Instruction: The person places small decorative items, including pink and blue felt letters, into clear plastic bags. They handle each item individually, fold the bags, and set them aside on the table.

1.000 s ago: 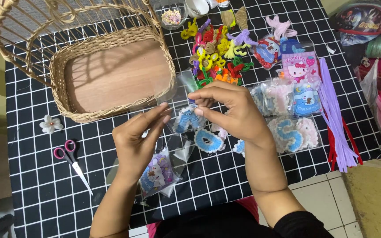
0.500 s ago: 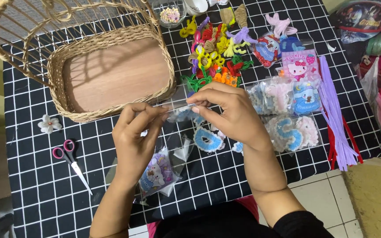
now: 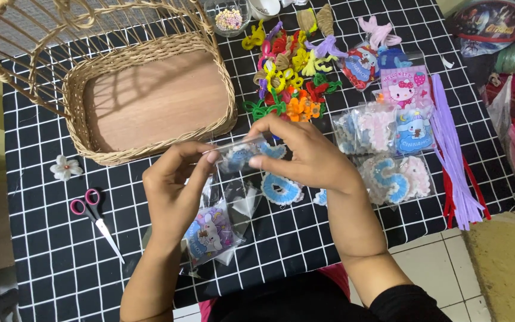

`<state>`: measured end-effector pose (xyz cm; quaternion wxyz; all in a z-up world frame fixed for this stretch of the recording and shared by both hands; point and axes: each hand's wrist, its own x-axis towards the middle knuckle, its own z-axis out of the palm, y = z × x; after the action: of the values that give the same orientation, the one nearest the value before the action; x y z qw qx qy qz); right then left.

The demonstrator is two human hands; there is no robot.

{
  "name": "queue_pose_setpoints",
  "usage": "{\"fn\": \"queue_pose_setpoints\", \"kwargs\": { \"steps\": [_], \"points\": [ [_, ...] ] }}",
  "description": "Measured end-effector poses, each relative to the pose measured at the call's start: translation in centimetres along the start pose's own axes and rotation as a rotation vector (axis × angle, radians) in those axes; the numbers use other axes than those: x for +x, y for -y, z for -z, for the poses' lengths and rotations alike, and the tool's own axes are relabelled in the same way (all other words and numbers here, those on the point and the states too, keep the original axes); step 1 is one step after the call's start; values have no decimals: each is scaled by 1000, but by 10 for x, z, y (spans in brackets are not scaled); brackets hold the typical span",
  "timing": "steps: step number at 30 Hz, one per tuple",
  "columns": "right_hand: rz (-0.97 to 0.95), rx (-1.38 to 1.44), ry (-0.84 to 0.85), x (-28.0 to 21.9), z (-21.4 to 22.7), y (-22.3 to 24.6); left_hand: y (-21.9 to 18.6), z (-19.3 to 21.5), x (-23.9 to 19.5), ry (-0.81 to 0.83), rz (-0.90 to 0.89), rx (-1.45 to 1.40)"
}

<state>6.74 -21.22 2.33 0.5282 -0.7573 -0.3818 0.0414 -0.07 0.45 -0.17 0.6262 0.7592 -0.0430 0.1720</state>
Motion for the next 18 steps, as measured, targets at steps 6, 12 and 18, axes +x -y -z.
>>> {"fn": "queue_pose_setpoints", "kwargs": {
  "steps": [6, 12, 18],
  "points": [
    [-64, 58, 19, -1, 0, -1, 8, 4, 1, -32, 29, 25],
    [-97, 111, -24, -8, -1, 1, 0, -2, 1, 63, 92, -149],
    [-110, 201, -47, -5, -1, 0, -1, -10, -3, 161, 205, -258]
  ]
}}
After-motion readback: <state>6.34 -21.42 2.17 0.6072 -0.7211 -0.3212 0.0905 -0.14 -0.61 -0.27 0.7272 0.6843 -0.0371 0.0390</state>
